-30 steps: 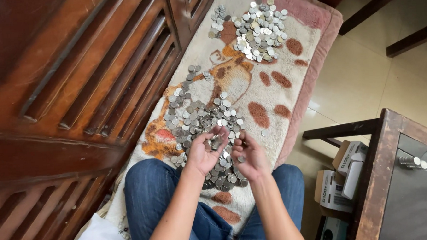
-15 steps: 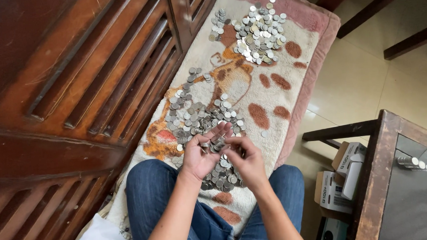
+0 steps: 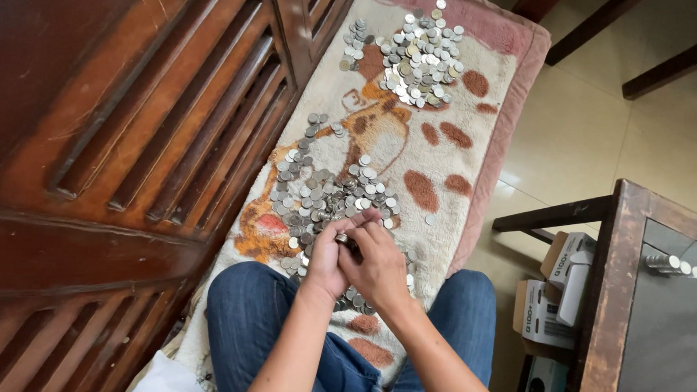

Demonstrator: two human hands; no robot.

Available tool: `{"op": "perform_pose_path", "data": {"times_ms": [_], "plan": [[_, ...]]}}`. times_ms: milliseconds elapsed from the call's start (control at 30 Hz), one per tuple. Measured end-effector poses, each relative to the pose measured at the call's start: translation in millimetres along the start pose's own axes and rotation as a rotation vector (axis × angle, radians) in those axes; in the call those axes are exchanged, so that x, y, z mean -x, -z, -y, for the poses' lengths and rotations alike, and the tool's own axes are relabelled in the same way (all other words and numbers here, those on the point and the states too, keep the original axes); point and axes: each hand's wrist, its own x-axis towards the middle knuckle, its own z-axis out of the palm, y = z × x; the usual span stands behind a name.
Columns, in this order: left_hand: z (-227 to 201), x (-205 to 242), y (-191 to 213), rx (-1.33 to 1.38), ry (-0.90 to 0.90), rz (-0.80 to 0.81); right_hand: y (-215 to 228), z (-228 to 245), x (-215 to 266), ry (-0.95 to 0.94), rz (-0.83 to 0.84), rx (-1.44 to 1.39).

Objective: Stacking coins from a pile on a blanket and placing the stacks on a table

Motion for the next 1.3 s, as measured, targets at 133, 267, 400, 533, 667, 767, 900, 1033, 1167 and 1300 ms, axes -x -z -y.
{"op": "perform_pose_path", "data": {"times_ms": [133, 267, 400, 533, 667, 767, 900, 1033, 1167, 1300], "plan": [[-13, 18, -17, -0.02, 0.035, -0.025, 18, -9, -10, -0.183, 0.026, -0.303], [-20, 19, -15, -0.103, 0.053, -0.027, 24, -44, -13, -0.105, 0.055, -0.083], [-28, 28, -26, -0.154, 0.1, -0.018, 33, -52, -16, -0.045, 0.246, -0.003], [-31, 34, -34, -0.156, 0.13, -0.033, 39, -61, -16, 0.076, 0.295, 0.047], [-24, 19, -16, -0.285, 0.175, -0.029, 35, -52, -18, 0.272, 0.252, 0.213], [-18, 9, -5, -0.251, 0.162, -0.056, 22, -60, -16, 0.315, 0.183, 0.251], [-14, 11, -12, -0.16, 0.096, -0.063, 31, -29, -24, 0.338, 0.005, 0.265], [-15, 8, -5, -0.134, 0.084, -0.113, 21, -58, -7, 0.325, -0.081, 0.273], [-13, 12, -19, -0.107, 0.026, -0.176, 28, -49, -7, 0.291, -0.124, 0.262], [-13, 16, -25, -0.034, 0.026, -0.159, 18, -50, 2, 0.224, -0.041, 0.267]]}}
